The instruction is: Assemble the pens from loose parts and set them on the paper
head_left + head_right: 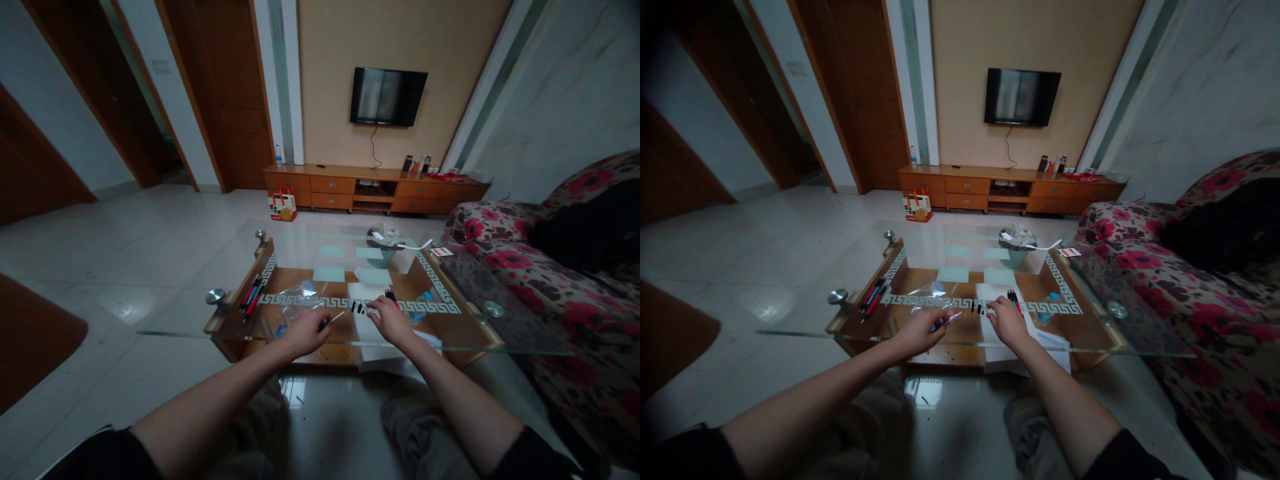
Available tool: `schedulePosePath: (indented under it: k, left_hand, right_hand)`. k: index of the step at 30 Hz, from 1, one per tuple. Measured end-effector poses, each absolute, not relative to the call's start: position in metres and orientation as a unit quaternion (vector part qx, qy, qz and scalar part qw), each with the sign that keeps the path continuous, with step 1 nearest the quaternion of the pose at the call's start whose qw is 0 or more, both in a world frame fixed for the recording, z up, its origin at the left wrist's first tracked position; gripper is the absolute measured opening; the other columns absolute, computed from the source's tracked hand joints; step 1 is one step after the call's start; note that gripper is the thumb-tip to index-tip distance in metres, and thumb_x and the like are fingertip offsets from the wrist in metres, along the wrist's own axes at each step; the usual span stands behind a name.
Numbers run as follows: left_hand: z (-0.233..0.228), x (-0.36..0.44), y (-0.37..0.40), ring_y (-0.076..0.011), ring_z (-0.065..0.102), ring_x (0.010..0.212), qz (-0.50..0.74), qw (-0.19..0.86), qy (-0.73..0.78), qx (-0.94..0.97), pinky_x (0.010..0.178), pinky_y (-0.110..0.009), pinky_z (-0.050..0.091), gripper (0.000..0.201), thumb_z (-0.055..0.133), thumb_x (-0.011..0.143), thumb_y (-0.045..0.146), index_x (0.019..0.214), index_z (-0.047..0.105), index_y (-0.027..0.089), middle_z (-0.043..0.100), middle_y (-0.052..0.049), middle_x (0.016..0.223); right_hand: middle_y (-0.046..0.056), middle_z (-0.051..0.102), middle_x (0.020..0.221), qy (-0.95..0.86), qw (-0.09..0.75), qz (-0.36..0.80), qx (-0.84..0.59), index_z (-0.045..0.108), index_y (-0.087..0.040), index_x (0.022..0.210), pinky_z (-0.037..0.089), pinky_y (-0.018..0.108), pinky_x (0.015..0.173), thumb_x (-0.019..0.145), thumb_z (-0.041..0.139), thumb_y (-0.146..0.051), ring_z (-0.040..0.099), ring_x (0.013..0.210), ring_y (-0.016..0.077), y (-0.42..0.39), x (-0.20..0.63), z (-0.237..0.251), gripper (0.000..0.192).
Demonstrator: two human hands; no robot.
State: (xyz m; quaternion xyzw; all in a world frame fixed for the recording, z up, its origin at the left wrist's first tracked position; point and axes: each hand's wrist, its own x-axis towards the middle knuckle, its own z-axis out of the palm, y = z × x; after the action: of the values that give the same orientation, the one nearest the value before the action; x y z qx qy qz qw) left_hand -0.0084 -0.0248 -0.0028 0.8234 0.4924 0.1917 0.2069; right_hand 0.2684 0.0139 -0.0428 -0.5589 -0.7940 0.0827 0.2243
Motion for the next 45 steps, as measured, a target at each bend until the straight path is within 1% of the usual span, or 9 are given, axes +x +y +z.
schedulePosePath:
  k: [7,13,16,20,26,34,37,41,45]
  left_hand:
    - [-0.004,-0.009,-0.023,-0.0192,0.061,0.077,0.192,0.222,0.496,0.817,0.071,-0.026,0.042,0.024,0.050,0.084,0.025,0.101,0.066,0.021,0.068,-0.005,0.086]
    - [0.004,-0.003,-0.025,-0.0235,0.063,0.090,0.188,0.199,0.483,0.832,0.080,-0.031,0.045,0.034,0.049,0.086,0.026,0.118,0.062,0.027,0.069,-0.007,0.103]
    - [0.008,-0.001,-0.026,-0.0243,0.064,0.090,0.168,0.186,0.492,0.833,0.082,-0.033,0.045,0.035,0.048,0.088,0.027,0.121,0.060,0.028,0.069,-0.008,0.103]
    - [0.009,-0.002,-0.028,-0.0245,0.064,0.093,0.158,0.169,0.480,0.846,0.082,-0.033,0.046,0.037,0.045,0.090,0.027,0.126,0.057,0.031,0.068,-0.007,0.106]
    - [0.009,0.000,-0.029,-0.0224,0.064,0.095,0.136,0.127,0.464,0.866,0.082,-0.032,0.047,0.038,0.041,0.094,0.029,0.129,0.054,0.035,0.066,-0.005,0.111]
    - [0.009,0.002,-0.026,-0.0226,0.064,0.097,0.127,0.114,0.471,0.865,0.085,-0.033,0.046,0.034,0.042,0.094,0.029,0.125,0.056,0.034,0.067,-0.006,0.111]
    - [0.005,-0.002,-0.024,-0.0232,0.064,0.095,0.120,0.116,0.503,0.848,0.082,-0.033,0.046,0.032,0.043,0.094,0.028,0.123,0.054,0.031,0.068,-0.007,0.109]
    - [0.000,-0.009,-0.023,-0.0229,0.064,0.090,0.119,0.128,0.561,0.809,0.079,-0.031,0.045,0.024,0.044,0.093,0.028,0.112,0.058,0.024,0.069,-0.009,0.101]
    - [-0.001,-0.012,-0.023,-0.0231,0.064,0.092,0.143,0.138,0.567,0.800,0.082,-0.031,0.044,0.019,0.050,0.089,0.024,0.106,0.059,0.022,0.068,-0.009,0.098]
  right_hand:
    - [0.009,0.062,0.099,-0.768,0.289,0.075,-0.567,0.067,-0.018,0.101,0.044,0.035,0.089,0.087,0.055,-0.024,0.058,0.097,0.0227,0.012,0.269,-0.026,0.019]
    - [0.007,0.061,0.095,-0.775,0.361,0.097,-0.510,0.065,-0.020,0.098,0.045,0.035,0.084,0.091,0.048,-0.025,0.057,0.090,0.0212,-0.002,0.254,0.004,0.020]
    - [0.006,0.060,0.092,-0.803,0.344,0.136,-0.468,0.065,-0.021,0.100,0.045,0.031,0.078,0.092,0.047,-0.026,0.057,0.082,0.0180,-0.011,0.246,0.012,0.020]
    - [0.005,0.059,0.091,-0.823,0.320,0.172,-0.437,0.065,-0.021,0.099,0.045,0.030,0.078,0.091,0.050,-0.026,0.057,0.082,0.0171,-0.017,0.243,0.012,0.018]
    - [0.005,0.057,0.090,-0.830,0.309,0.176,-0.429,0.063,-0.019,0.091,0.043,0.029,0.077,0.090,0.052,-0.024,0.056,0.082,0.0167,-0.017,0.244,0.006,0.012]
    - [0.004,0.057,0.089,-0.841,0.280,0.178,-0.427,0.061,-0.019,0.090,0.040,0.027,0.074,0.089,0.053,-0.022,0.054,0.080,0.0158,-0.015,0.247,0.002,0.008]
    - [0.004,0.058,0.085,-0.842,0.265,0.180,-0.434,0.060,-0.018,0.087,0.039,0.027,0.073,0.089,0.052,-0.021,0.054,0.079,0.0161,-0.014,0.252,-0.002,0.008]
    - [0.004,0.059,0.084,-0.835,0.257,0.174,-0.454,0.060,-0.018,0.086,0.039,0.027,0.073,0.089,0.051,-0.022,0.053,0.079,0.0166,-0.011,0.258,-0.011,0.010]
    - [0.005,0.060,0.084,-0.829,0.234,0.169,-0.478,0.061,-0.017,0.086,0.039,0.027,0.075,0.088,0.051,-0.024,0.054,0.079,0.0169,-0.009,0.262,-0.019,0.012]
